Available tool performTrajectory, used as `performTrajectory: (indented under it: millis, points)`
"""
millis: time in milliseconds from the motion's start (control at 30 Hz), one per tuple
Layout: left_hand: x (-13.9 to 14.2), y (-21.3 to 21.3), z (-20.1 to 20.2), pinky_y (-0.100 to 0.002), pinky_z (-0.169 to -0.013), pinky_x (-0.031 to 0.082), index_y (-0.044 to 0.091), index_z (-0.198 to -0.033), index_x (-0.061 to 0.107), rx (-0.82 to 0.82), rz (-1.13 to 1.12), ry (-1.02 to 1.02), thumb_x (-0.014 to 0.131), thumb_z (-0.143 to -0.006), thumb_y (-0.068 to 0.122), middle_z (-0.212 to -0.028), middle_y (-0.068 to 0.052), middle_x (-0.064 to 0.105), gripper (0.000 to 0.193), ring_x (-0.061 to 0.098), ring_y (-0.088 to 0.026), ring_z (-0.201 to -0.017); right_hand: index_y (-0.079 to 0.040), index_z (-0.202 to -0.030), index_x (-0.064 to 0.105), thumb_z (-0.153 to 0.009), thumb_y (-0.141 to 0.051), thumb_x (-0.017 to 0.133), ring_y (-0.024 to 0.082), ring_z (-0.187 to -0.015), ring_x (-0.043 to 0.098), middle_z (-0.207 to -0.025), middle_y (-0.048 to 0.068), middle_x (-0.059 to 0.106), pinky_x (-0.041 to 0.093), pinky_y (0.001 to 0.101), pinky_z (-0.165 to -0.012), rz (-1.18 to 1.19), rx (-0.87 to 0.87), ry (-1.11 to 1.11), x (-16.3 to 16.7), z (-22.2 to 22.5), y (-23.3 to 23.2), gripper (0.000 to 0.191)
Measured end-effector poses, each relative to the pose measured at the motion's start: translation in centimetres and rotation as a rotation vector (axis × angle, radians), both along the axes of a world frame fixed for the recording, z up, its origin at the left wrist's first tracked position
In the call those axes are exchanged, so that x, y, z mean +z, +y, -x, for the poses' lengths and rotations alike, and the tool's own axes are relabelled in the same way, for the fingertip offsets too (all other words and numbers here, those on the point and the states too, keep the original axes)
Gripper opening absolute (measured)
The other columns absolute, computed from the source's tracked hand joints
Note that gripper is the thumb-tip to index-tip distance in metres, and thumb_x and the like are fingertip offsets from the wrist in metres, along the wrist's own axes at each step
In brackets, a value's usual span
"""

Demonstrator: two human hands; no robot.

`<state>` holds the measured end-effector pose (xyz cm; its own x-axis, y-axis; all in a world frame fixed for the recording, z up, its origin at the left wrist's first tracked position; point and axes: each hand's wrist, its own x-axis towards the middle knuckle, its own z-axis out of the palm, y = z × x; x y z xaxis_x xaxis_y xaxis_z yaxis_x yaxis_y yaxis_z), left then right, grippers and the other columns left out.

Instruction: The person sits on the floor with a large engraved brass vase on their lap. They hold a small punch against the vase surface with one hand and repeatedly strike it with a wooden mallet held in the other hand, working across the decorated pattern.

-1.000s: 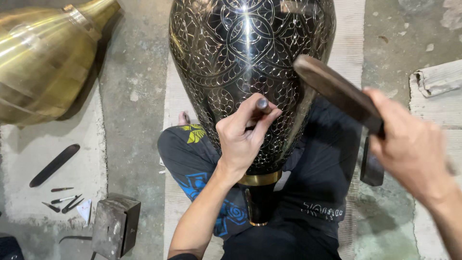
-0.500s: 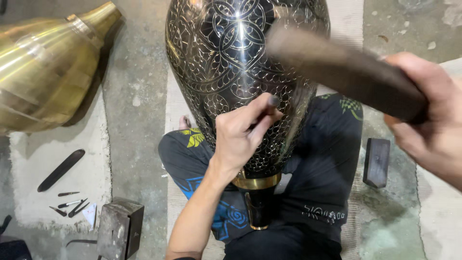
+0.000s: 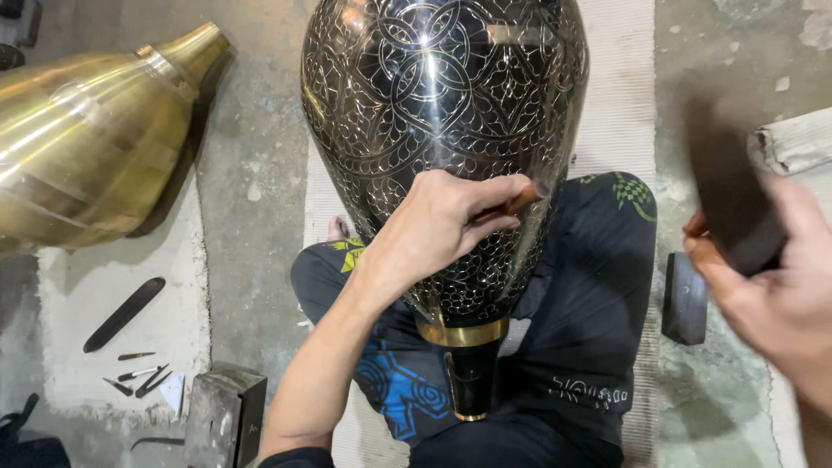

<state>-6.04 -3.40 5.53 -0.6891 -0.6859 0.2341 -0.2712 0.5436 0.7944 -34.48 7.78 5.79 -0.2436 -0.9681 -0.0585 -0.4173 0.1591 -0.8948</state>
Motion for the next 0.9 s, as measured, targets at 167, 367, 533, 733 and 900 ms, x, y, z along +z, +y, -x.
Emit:
performTrajectory:
  millis: [167,367,533,733,900]
  points:
    - [-0.2,-1.4,0.3,-0.035,-0.072,0.061,0.007,-0.121,0.068,-0.156,0.012,-0.048,0.076,-0.092,0.012,-0.094,-0.012,0.076,0.03,0.076,-0.028,-0.082,-0.008,-0.131,0.065,-0.079,0.002,0.074,0.03,-0.085,0.071,-0.101,0.018,0.071,0.054,0.0385,-0.072,-0.005,0.094,0.52,-2.3,0.0,2.7,0.054]
    - [-0.4,-2.8,0.8,-0.04,-0.07,0.058,0.008,-0.12,0.07,-0.268,0.061,-0.082,0.079,-0.087,0.011,-0.092,-0.015,0.074,0.035,0.072,-0.034,-0.079,-0.007,-0.122,0.067,-0.077,-0.002,0.08,0.027,-0.083,0.071,-0.103,0.014,0.076,0.054,0.0366,-0.074,0.041,-0.004,0.567,-6.1,-1.7,5.2,0.047]
    - [-0.1,-3.3,1.4,-0.042,-0.066,0.056,0.008,-0.121,0.072,-0.354,0.011,-0.166,0.079,-0.084,0.012,-0.088,-0.016,0.074,0.038,0.071,-0.035,-0.074,-0.001,-0.123,0.064,-0.089,-0.002,0.079,0.022,-0.082,0.066,-0.096,0.013,0.072,0.053,0.0349,-0.076,-0.028,-0.197,0.18,-7.7,-2.4,6.6,0.037]
    - [0.3,-4.1,1.8,-0.044,-0.066,0.056,0.005,-0.118,0.072,-0.502,0.045,-0.131,0.081,-0.081,0.015,-0.089,-0.016,0.074,0.039,0.071,-0.035,-0.077,-0.003,-0.128,0.064,-0.087,-0.001,0.077,0.027,-0.091,0.069,-0.101,0.015,0.071,0.054,0.037,-0.082,0.124,-0.143,0.352,-8.6,-3.9,8.0,0.043]
    - [0.3,-4.2,2.4,-0.042,-0.066,0.056,0.007,-0.118,0.073,-0.538,0.014,-0.221,0.079,-0.08,0.013,-0.09,-0.012,0.076,0.04,0.073,-0.032,-0.077,-0.005,-0.133,0.065,-0.079,0.001,0.076,0.028,-0.088,0.073,-0.096,0.014,0.074,0.056,0.0385,-0.075,-0.086,-0.101,0.352,-9.4,-4.6,8.8,0.055]
